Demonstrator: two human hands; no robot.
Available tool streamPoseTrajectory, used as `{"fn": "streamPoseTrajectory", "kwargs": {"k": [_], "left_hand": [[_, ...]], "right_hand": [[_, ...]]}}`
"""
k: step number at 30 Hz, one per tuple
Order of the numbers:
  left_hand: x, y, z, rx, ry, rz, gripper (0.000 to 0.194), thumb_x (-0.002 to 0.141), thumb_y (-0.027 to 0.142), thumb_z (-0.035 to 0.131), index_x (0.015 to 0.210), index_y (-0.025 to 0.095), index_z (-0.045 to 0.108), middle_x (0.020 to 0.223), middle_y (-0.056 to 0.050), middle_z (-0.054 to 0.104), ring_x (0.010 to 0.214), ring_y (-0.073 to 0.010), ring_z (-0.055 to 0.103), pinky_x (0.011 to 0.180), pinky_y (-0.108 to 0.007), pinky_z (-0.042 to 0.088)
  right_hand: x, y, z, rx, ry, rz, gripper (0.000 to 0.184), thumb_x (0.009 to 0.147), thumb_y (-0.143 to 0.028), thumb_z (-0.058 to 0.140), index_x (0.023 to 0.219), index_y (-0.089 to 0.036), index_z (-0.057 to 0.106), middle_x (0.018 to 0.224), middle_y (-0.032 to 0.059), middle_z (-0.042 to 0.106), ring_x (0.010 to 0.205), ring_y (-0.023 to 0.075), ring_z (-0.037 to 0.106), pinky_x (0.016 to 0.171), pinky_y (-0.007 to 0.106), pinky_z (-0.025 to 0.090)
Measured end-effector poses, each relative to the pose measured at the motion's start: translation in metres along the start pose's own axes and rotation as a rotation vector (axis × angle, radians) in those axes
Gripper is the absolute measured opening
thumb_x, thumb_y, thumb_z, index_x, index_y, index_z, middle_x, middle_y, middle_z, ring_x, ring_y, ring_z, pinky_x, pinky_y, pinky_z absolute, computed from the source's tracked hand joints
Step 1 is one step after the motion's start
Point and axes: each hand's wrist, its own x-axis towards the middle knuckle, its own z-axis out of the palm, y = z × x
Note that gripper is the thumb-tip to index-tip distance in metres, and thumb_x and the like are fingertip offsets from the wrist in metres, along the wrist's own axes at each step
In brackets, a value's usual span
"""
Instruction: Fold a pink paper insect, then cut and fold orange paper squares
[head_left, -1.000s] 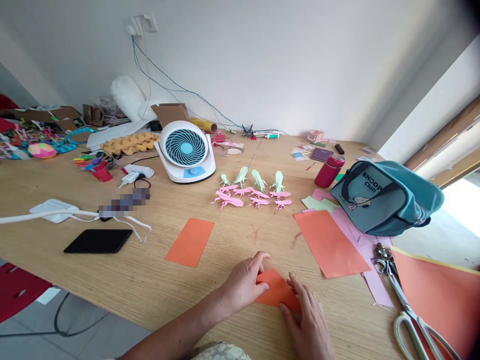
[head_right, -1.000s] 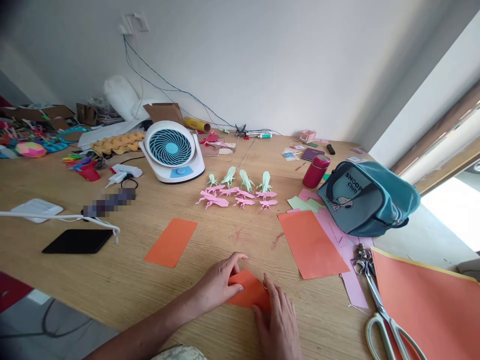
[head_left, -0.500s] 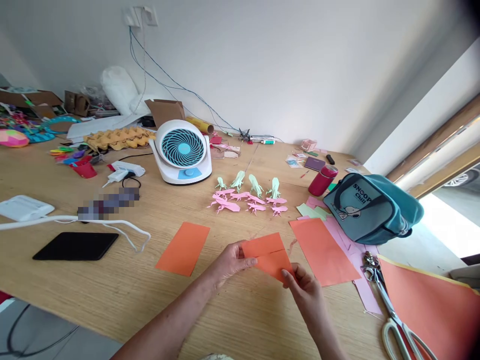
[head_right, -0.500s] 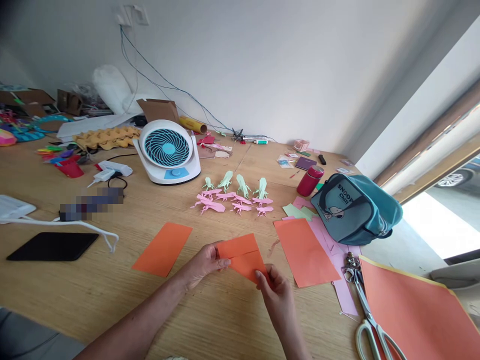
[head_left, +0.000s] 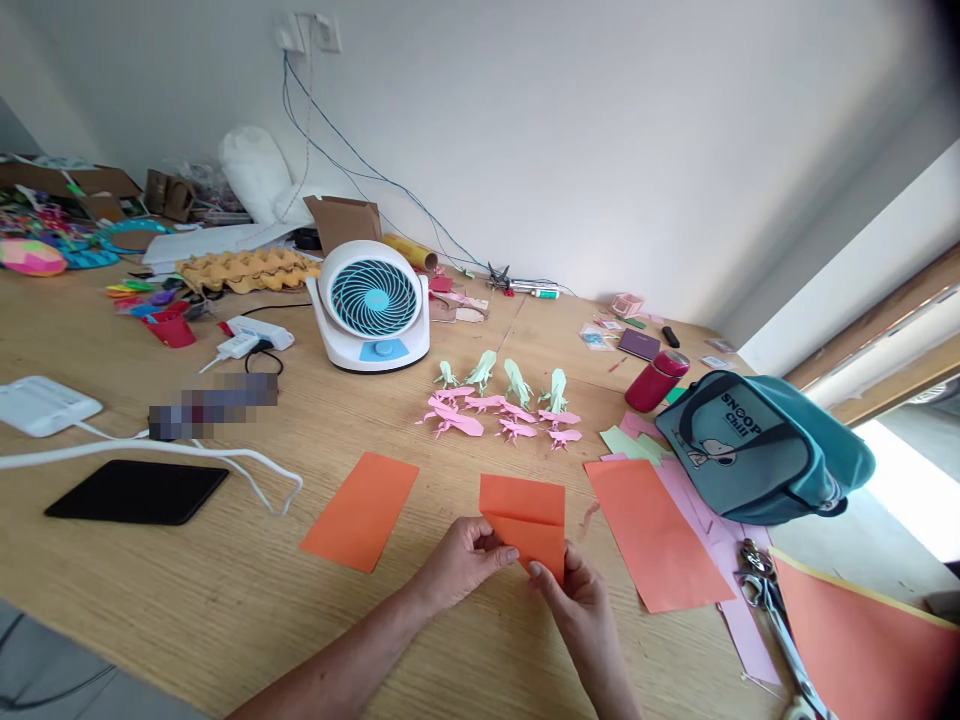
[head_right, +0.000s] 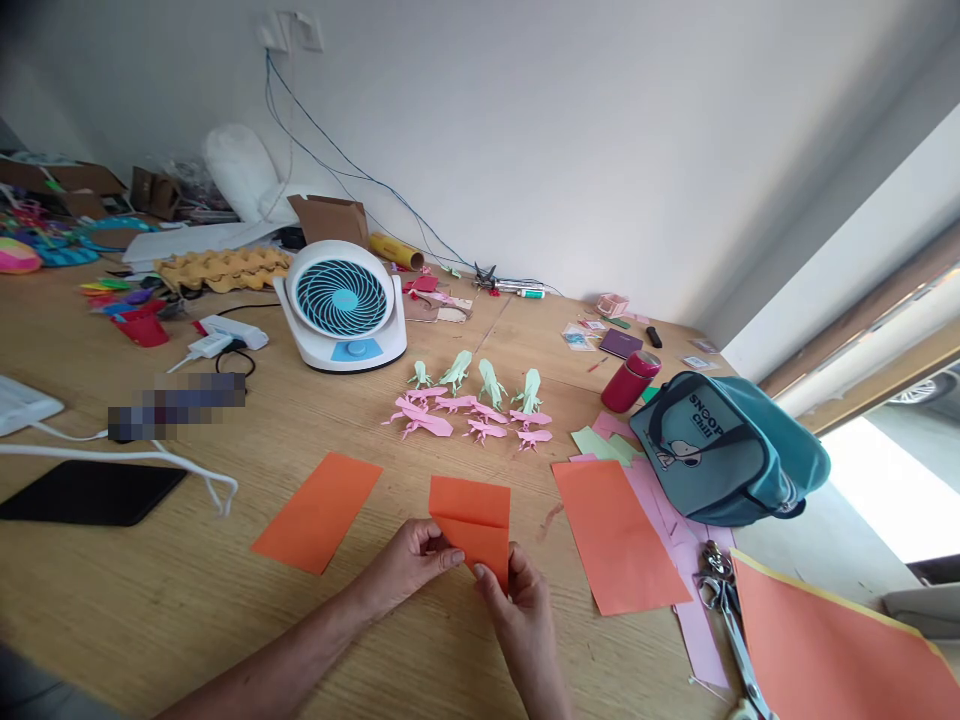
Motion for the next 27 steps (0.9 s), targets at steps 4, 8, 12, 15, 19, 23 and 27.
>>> {"fn": "streamPoseTrajectory", "kwargs": {"k": [4,8,12,15,19,23,27], "left_hand": [[-0.002,-0.007,0.002,0.212,0.089,-0.029,0.038,0.072,0.051,0.076,0.070,0.013,0.069,0.064,-0.002,0.063,0.059,-0.0129,0.052,0.058,-0.024,0.039],[-0.004,-0.009,0.006,0.282,0.077,-0.006,0.035,0.074,0.047,0.074,0.068,0.013,0.068,0.060,0.000,0.059,0.055,-0.0108,0.047,0.055,-0.023,0.035],[-0.004,-0.009,0.009,0.223,-0.001,-0.039,0.035,0.073,0.048,0.075,0.078,0.014,0.070,0.062,0.000,0.060,0.058,-0.0121,0.050,0.055,-0.023,0.036],[-0.006,-0.008,0.010,0.198,-0.026,-0.041,0.035,0.075,0.047,0.074,0.086,0.014,0.071,0.064,-0.001,0.061,0.062,-0.0135,0.052,0.057,-0.023,0.038],[-0.007,-0.007,0.009,0.238,-0.045,-0.003,0.030,0.078,0.044,0.072,0.083,0.014,0.072,0.063,0.000,0.060,0.058,-0.0123,0.050,0.056,-0.023,0.037],[-0.007,-0.007,0.007,0.300,-0.027,0.034,0.025,0.080,0.039,0.070,0.078,0.014,0.072,0.061,0.000,0.059,0.054,-0.0105,0.046,0.054,-0.023,0.035],[-0.005,-0.009,0.004,0.321,0.026,0.086,0.026,0.080,0.038,0.069,0.074,0.013,0.071,0.060,-0.001,0.060,0.054,-0.0105,0.047,0.054,-0.023,0.037]], "right_hand": [[0.001,0.004,-0.001,0.016,-0.081,0.079,0.034,0.074,-0.049,0.075,0.086,-0.017,0.074,0.072,0.0052,0.070,0.071,0.0232,0.064,0.067,0.033,0.053],[-0.001,0.010,-0.001,-0.007,-0.055,0.102,0.036,0.070,-0.051,0.077,0.064,-0.017,0.071,0.057,0.0025,0.064,0.061,0.0211,0.061,0.060,0.031,0.051],[-0.005,0.011,-0.001,0.001,-0.055,0.096,0.032,0.072,-0.049,0.078,0.075,-0.017,0.077,0.068,0.0050,0.071,0.070,0.0245,0.066,0.065,0.032,0.053],[-0.006,0.009,-0.001,0.027,-0.081,0.112,0.035,0.072,-0.047,0.080,0.089,-0.017,0.079,0.078,0.0075,0.075,0.075,0.0266,0.068,0.068,0.034,0.053],[-0.006,0.007,0.001,0.037,-0.088,0.109,0.035,0.072,-0.045,0.080,0.093,-0.017,0.079,0.083,0.0084,0.076,0.078,0.0274,0.068,0.071,0.035,0.054],[-0.008,0.007,0.001,0.003,-0.077,0.118,0.038,0.072,-0.046,0.079,0.093,-0.015,0.077,0.078,0.0079,0.074,0.072,0.0256,0.066,0.067,0.033,0.053],[-0.007,0.013,-0.004,-0.019,-0.096,0.128,0.039,0.079,-0.049,0.072,0.092,-0.013,0.075,0.076,0.0069,0.070,0.072,0.0223,0.061,0.067,0.031,0.049]]}}
